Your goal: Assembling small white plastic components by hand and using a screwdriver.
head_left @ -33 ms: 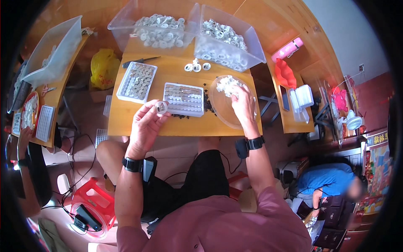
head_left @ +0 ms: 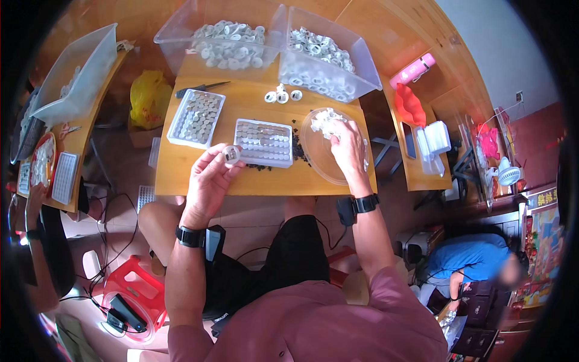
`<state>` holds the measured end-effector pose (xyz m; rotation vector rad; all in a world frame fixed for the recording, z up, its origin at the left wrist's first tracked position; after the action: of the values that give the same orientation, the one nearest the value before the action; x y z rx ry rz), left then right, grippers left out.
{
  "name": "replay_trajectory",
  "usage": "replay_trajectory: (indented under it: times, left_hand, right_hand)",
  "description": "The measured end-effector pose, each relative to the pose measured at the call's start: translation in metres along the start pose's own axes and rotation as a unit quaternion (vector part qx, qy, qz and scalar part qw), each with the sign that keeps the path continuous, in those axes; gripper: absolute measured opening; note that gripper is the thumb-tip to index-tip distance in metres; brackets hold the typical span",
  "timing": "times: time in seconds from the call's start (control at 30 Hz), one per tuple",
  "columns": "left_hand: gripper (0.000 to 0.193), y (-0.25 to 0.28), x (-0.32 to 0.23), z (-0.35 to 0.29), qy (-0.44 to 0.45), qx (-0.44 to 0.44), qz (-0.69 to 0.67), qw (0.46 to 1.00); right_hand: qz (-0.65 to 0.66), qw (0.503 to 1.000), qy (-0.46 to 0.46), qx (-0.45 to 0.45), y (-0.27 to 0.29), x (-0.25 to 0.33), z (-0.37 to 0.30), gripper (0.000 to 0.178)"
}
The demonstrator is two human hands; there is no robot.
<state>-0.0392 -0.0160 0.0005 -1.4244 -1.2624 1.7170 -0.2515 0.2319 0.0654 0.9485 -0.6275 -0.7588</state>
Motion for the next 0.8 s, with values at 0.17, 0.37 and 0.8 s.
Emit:
replay_trajectory:
  times: [0.17,0.37,0.8]
  left_hand:
    - [0.027,0.001,0.0,0.0,-0.007,0.009,0.008,1.0]
    - [0.027,-0.002,0.002,0.0,0.005,0.001,0.001,1.0]
    - [0.027,0.001,-0.001,-0.001,-0.005,-0.002,0.02,1.0]
  right_hand:
    - [-0.04,0.998,0.054,0.014,-0.003,0.002,0.0,0.032]
    - [0.027,0.998,0.033,0.046,0.0,-0.003,-0.018,0.035]
    - [0.069,0.996,-0.05,0.025,0.01,-0.028,-0.024,0.021]
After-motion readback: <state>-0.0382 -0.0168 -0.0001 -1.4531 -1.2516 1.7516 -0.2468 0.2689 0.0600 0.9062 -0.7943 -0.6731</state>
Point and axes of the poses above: each hand's wrist, its own z-axis towards the middle knuckle, its own y-axis out of the back of the hand, x = y × z, the point moved 4 cm from there along z, towards the middle knuckle, and after that the axes turned 6 degrees about -z, right-handed, at the moved point
